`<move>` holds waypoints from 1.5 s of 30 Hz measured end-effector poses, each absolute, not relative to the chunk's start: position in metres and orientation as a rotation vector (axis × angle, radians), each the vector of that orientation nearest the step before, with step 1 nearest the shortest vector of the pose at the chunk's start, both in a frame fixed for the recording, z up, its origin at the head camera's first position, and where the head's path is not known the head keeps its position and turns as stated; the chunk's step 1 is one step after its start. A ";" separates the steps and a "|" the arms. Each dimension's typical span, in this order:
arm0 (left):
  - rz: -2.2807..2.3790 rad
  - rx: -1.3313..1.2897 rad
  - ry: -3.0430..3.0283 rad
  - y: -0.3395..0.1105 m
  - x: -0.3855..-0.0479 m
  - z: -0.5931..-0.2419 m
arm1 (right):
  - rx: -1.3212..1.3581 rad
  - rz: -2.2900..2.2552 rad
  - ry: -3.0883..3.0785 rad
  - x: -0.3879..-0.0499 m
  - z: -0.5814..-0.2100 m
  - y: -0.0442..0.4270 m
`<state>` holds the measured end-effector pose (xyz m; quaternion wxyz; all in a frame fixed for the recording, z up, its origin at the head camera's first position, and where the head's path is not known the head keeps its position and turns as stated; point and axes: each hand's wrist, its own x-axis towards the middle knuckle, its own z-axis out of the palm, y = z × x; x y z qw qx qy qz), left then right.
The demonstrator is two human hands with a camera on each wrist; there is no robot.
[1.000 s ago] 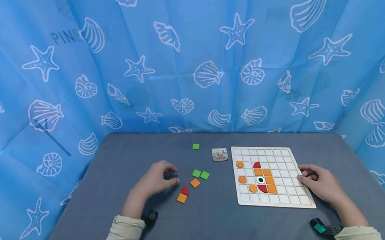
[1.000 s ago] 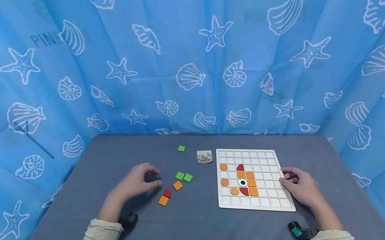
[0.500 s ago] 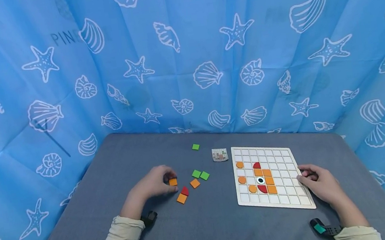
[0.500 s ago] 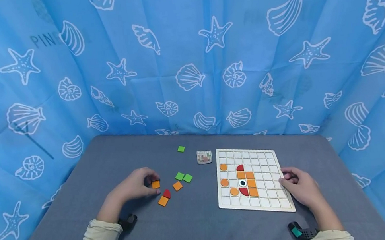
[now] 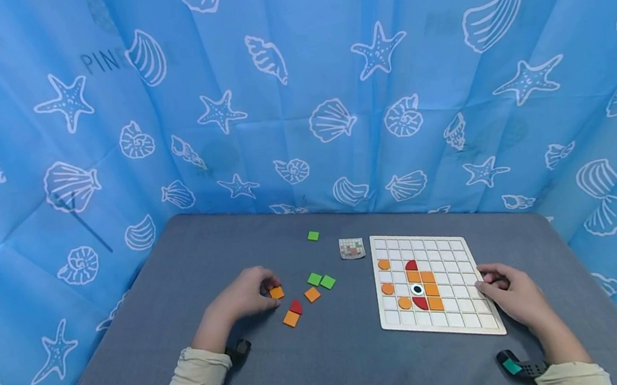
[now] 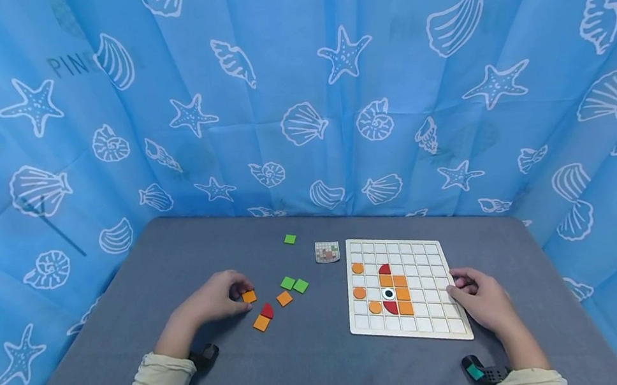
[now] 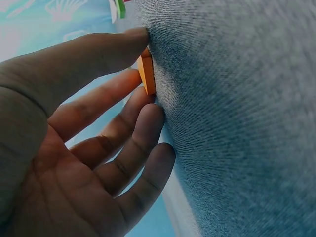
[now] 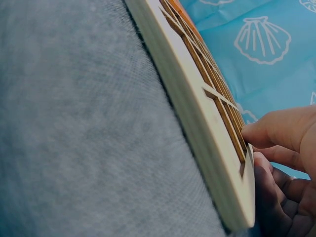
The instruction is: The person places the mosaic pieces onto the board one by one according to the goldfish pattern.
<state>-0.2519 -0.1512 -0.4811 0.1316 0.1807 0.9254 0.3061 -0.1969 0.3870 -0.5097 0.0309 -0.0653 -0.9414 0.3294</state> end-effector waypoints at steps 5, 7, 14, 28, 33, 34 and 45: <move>0.874 0.502 2.711 -0.151 -0.251 -0.482 | -0.186 1.014 -2.892 -0.196 -0.510 0.387; 0.866 0.497 2.717 -0.150 -0.250 -0.482 | -0.178 1.008 -2.884 -0.196 -0.510 0.387; 0.861 0.477 2.710 -0.149 -0.250 -0.481 | -0.168 0.997 -2.882 -0.195 -0.509 0.386; 0.886 0.532 2.699 -0.143 -0.249 -0.481 | -0.198 1.009 -2.914 -0.195 -0.508 0.388; 0.897 0.614 2.692 -0.130 -0.251 -0.479 | -0.224 1.007 -2.923 -0.195 -0.508 0.389; 0.900 0.634 2.687 -0.126 -0.251 -0.478 | -0.224 1.009 -2.925 -0.195 -0.508 0.389; 0.977 0.893 2.592 -0.053 -0.252 -0.465 | -0.195 1.017 -2.902 -0.197 -0.508 0.386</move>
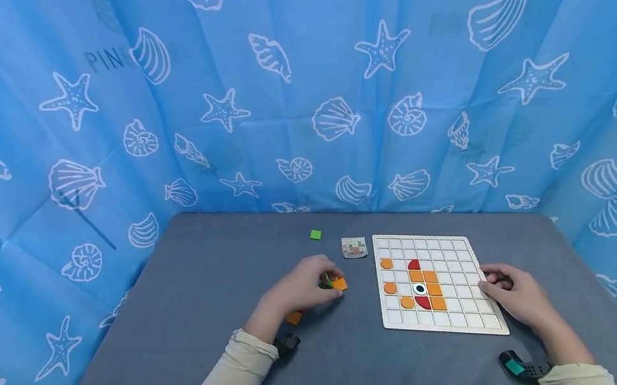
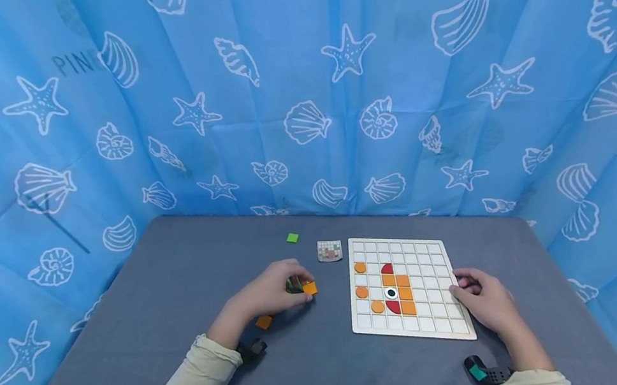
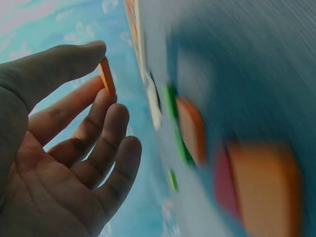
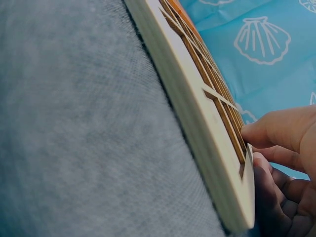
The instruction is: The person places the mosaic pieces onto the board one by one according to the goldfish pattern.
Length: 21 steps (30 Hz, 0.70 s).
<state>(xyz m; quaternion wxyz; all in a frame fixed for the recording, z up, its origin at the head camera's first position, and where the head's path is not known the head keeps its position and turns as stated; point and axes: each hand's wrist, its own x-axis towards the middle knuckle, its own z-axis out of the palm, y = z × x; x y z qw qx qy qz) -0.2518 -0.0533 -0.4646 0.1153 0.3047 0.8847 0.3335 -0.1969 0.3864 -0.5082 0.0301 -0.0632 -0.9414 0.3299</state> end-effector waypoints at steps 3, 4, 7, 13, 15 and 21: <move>0.977 0.954 2.607 -0.027 -0.252 -0.461 | -0.176 1.003 -2.891 -0.197 -0.508 0.386; 0.970 0.979 2.614 -0.019 -0.252 -0.460 | -0.170 1.000 -2.889 -0.197 -0.509 0.386; 0.948 1.051 2.622 0.007 -0.253 -0.456 | -0.166 0.995 -2.884 -0.196 -0.509 0.387; 0.948 1.132 2.589 0.055 -0.258 -0.455 | -0.181 0.988 -2.889 -0.195 -0.510 0.387; 0.931 1.159 2.586 0.070 -0.260 -0.456 | -0.183 0.987 -2.892 -0.196 -0.510 0.387; 0.841 1.166 2.630 0.109 -0.264 -0.459 | -0.179 1.000 -2.898 -0.196 -0.510 0.388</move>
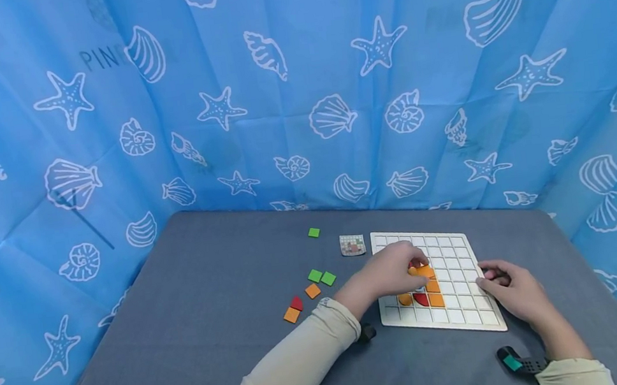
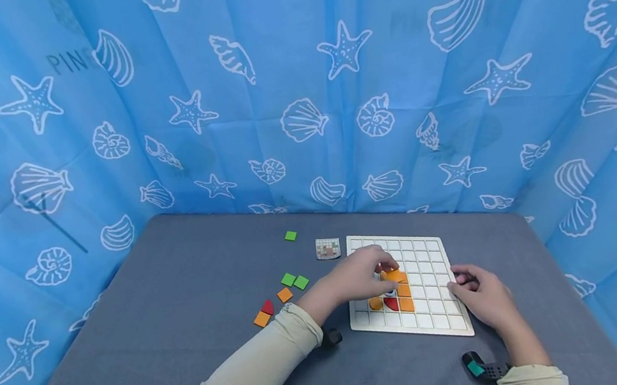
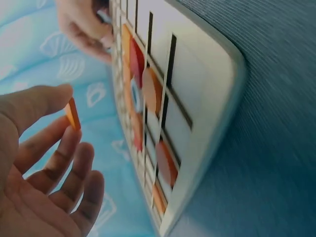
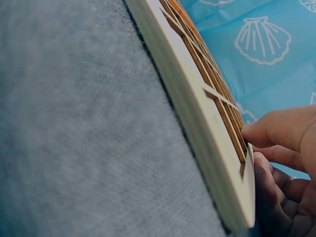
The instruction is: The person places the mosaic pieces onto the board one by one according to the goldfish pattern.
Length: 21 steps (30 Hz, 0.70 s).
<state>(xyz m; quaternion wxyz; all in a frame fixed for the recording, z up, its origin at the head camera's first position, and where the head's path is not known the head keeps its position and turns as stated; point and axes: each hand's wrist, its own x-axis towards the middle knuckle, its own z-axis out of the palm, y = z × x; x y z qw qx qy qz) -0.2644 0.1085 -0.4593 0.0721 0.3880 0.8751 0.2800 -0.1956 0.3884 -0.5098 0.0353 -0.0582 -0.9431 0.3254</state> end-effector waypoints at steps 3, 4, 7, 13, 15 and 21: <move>0.787 1.140 2.671 0.124 -0.266 -0.462 | -0.173 1.011 -2.898 -0.196 -0.510 0.388; 0.768 1.137 2.682 0.128 -0.266 -0.462 | -0.170 1.015 -2.898 -0.196 -0.510 0.389; 0.714 1.123 2.707 0.141 -0.267 -0.463 | -0.173 1.018 -2.900 -0.196 -0.509 0.389; 0.638 1.061 2.719 0.160 -0.271 -0.464 | -0.180 1.024 -2.907 -0.194 -0.507 0.390; 0.616 1.044 2.713 0.165 -0.272 -0.465 | -0.183 1.026 -2.911 -0.194 -0.507 0.390; 0.572 1.015 2.712 0.172 -0.277 -0.472 | -0.171 1.033 -2.918 -0.195 -0.508 0.388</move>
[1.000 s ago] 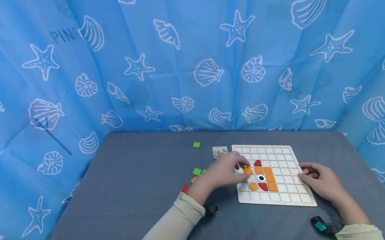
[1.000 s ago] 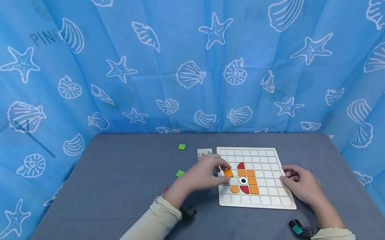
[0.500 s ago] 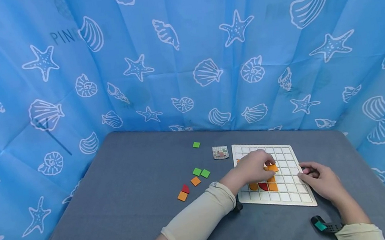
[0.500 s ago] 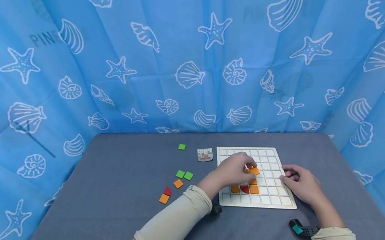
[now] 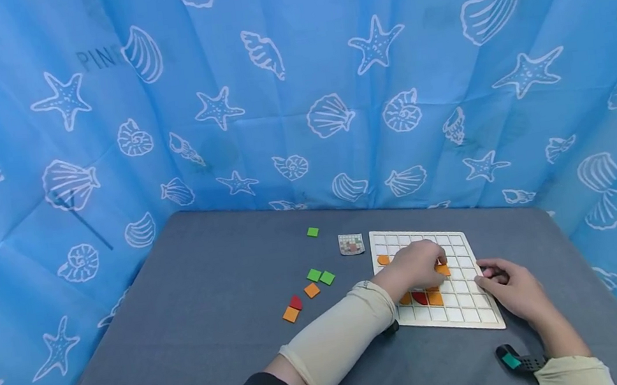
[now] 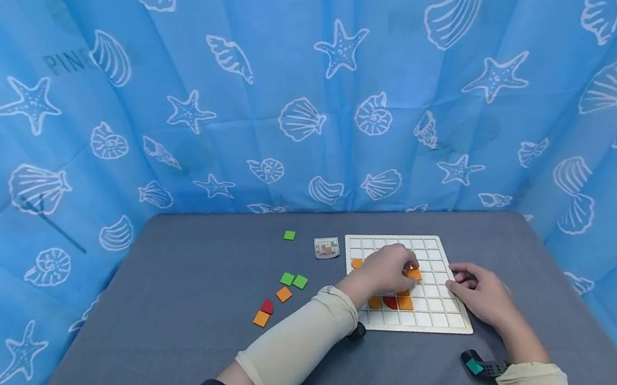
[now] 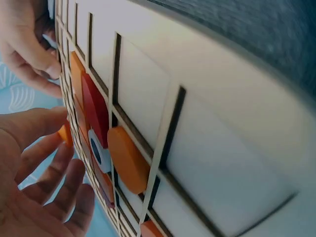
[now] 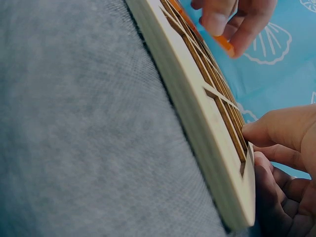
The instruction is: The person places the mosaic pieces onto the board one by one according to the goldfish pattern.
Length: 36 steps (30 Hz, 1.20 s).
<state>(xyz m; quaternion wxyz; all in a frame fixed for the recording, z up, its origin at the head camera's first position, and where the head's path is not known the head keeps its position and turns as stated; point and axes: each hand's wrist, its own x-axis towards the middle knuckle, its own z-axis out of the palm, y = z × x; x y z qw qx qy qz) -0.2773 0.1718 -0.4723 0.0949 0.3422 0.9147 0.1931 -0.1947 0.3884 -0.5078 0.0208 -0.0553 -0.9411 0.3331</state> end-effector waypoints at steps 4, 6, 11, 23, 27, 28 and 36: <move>0.545 1.011 2.728 0.173 -0.281 -0.476 | -0.167 1.039 -2.913 -0.196 -0.508 0.388; 0.535 1.009 2.732 0.174 -0.282 -0.477 | -0.172 1.038 -2.910 -0.195 -0.508 0.388; 0.532 1.009 2.733 0.173 -0.282 -0.478 | -0.171 1.039 -2.898 -0.196 -0.507 0.388; 0.570 1.032 2.715 0.173 -0.281 -0.480 | -0.178 1.038 -2.907 -0.195 -0.507 0.388; 0.555 1.028 2.725 0.174 -0.281 -0.481 | -0.171 1.033 -2.909 -0.196 -0.507 0.387; 0.549 1.023 2.726 0.174 -0.281 -0.481 | -0.169 1.031 -2.910 -0.196 -0.507 0.387; 0.573 1.024 2.682 0.170 -0.280 -0.476 | -0.170 1.041 -2.915 -0.195 -0.505 0.387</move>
